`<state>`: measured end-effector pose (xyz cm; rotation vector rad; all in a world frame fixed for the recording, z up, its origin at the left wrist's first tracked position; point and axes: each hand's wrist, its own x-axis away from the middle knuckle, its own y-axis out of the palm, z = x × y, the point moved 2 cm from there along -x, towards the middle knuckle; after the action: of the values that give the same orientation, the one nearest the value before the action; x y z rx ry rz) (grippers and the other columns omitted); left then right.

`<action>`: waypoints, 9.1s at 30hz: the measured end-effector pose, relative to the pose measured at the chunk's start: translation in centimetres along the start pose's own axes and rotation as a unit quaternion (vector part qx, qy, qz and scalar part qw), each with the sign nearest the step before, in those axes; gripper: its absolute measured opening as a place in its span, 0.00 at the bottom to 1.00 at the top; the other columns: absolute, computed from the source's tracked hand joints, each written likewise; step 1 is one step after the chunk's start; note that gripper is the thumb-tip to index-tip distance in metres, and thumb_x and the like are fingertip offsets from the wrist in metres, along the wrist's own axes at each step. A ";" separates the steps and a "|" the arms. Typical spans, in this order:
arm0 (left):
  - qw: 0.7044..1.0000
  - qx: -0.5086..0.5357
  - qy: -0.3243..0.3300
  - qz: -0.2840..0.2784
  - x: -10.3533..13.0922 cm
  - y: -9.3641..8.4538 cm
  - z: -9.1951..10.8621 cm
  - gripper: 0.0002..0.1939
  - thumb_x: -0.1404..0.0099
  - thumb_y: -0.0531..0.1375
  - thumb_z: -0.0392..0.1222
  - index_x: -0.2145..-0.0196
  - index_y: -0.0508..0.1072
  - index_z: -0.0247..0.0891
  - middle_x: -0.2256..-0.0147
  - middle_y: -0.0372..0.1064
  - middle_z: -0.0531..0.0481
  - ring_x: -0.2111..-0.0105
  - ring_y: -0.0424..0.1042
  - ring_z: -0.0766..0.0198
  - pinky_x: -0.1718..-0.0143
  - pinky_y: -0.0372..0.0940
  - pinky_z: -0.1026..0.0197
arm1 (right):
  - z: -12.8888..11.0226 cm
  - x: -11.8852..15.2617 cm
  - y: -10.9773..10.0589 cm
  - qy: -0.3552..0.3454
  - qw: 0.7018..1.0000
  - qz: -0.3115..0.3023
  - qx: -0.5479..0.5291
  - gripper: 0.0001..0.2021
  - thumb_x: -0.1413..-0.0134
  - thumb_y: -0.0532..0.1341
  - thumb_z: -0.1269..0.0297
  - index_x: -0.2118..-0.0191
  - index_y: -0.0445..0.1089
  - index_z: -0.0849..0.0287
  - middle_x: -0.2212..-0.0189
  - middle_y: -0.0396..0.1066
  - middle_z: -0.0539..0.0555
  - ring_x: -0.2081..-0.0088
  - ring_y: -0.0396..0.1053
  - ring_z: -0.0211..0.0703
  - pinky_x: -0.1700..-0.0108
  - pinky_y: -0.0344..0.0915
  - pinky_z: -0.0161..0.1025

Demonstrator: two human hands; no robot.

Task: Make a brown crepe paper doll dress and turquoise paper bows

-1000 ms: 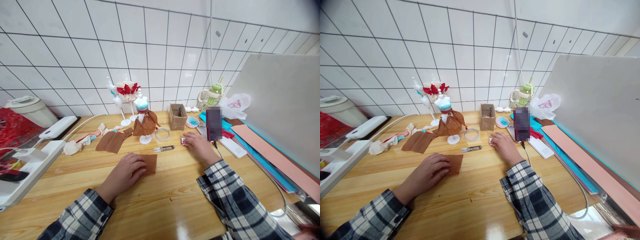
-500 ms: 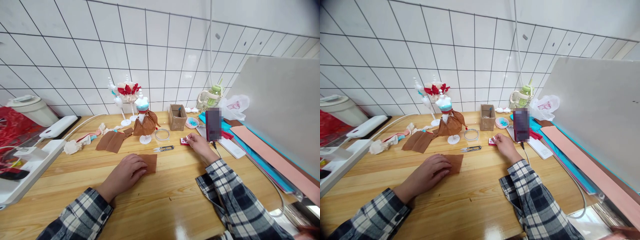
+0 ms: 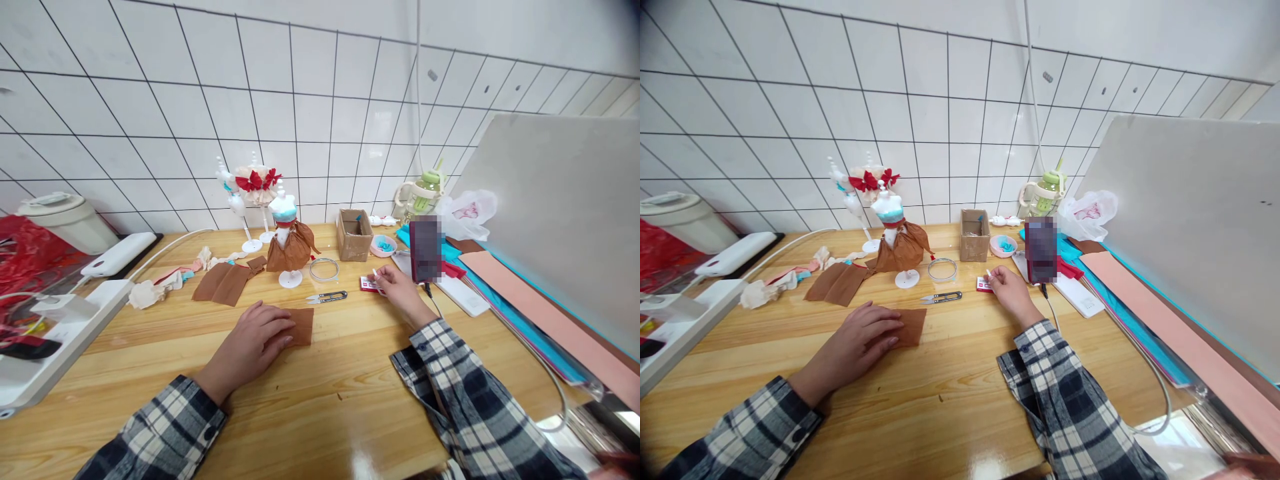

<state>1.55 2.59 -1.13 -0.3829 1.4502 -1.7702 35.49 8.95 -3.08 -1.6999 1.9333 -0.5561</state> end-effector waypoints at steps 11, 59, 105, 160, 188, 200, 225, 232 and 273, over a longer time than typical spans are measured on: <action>0.959 0.250 -0.087 0.101 -0.8 0.1 3.7 0.20 0.30 0.45 0.48 0.65 0.75 0.39 0.65 0.72 0.47 0.61 0.68 0.60 0.57 0.63 0.56 | -10.1 7.8 7.1 -0.273 0.939 -0.210 -0.018 0.07 0.43 0.56 0.65 0.71 0.65 0.58 0.75 0.67 0.47 0.71 0.64 0.37 0.67 0.57 0.34; 0.977 0.156 -0.083 0.117 -0.8 0.7 3.8 0.09 0.36 0.58 0.43 0.69 0.77 0.41 0.69 0.73 0.50 0.67 0.68 0.62 0.64 0.62 0.59 | -10.7 9.5 7.6 -0.299 0.948 -0.084 0.065 0.06 0.42 0.57 0.63 0.63 0.72 0.53 0.67 0.73 0.49 0.66 0.69 0.37 0.65 0.61 0.34; 0.848 0.504 -0.119 0.115 0.1 1.0 2.8 0.08 0.40 0.62 0.43 0.70 0.80 0.39 0.59 0.77 0.44 0.50 0.71 0.50 0.47 0.63 0.48 | -7.6 4.9 7.1 0.110 0.846 -0.007 -0.522 0.13 0.54 0.62 0.58 0.68 0.58 0.56 0.66 0.73 0.49 0.80 0.67 0.30 0.83 0.60 0.26; 0.842 0.519 -0.069 0.128 -0.5 1.0 1.2 0.10 0.41 0.63 0.48 0.72 0.80 0.39 0.62 0.77 0.41 0.50 0.68 0.49 0.47 0.60 0.44 | -10.1 2.7 3.7 -0.214 0.952 0.181 -0.125 0.11 0.43 0.51 0.64 0.67 0.71 0.56 0.71 0.69 0.54 0.68 0.67 0.45 0.65 0.63 0.41; 0.959 -0.092 0.183 0.194 0.9 -1.6 1.9 0.11 0.44 0.63 0.33 0.62 0.76 0.44 0.64 0.71 0.49 0.63 0.67 0.60 0.53 0.62 0.49 | -8.3 7.5 8.2 0.083 0.833 -0.452 -0.309 0.06 0.50 0.58 0.63 0.70 0.61 0.59 0.81 0.57 0.44 0.82 0.54 0.30 0.83 0.53 0.28; 0.998 0.018 0.060 0.025 0.3 -0.9 1.0 0.09 0.36 0.57 0.39 0.60 0.76 0.44 0.67 0.71 0.48 0.66 0.67 0.62 0.64 0.63 0.59 | -7.9 5.9 6.7 0.008 0.789 -0.328 -0.519 0.20 0.42 0.54 0.53 0.48 0.60 0.57 0.53 0.69 0.60 0.67 0.68 0.38 0.74 0.63 0.32; 0.996 -0.062 -0.046 -0.052 -0.4 2.2 3.1 0.13 0.32 0.52 0.39 0.61 0.76 0.41 0.65 0.75 0.47 0.64 0.71 0.58 0.61 0.64 0.56 | -9.3 8.1 9.6 -0.231 0.943 -0.206 0.120 0.26 0.48 0.58 0.71 0.43 0.54 0.55 0.65 0.73 0.51 0.60 0.69 0.45 0.59 0.62 0.38; 0.994 -0.095 -0.036 -0.039 -0.7 2.0 3.5 0.12 0.33 0.52 0.39 0.64 0.76 0.41 0.67 0.75 0.48 0.65 0.71 0.56 0.61 0.64 0.53 | -9.2 7.9 9.4 -0.224 0.950 -0.203 0.079 0.25 0.49 0.60 0.70 0.45 0.57 0.54 0.65 0.73 0.50 0.59 0.69 0.44 0.56 0.61 0.40; 0.996 -0.079 -0.034 0.015 -1.2 2.1 3.4 0.10 0.34 0.54 0.39 0.63 0.77 0.42 0.63 0.74 0.47 0.61 0.70 0.57 0.59 0.63 0.54 | -9.0 8.3 10.0 -0.198 0.958 -0.183 0.094 0.17 0.48 0.58 0.74 0.52 0.58 0.54 0.64 0.71 0.50 0.63 0.69 0.41 0.63 0.59 0.35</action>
<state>5.40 1.10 -1.79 -0.4963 1.5452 -1.6089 21.35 1.92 -2.90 -1.8830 1.2577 -0.4673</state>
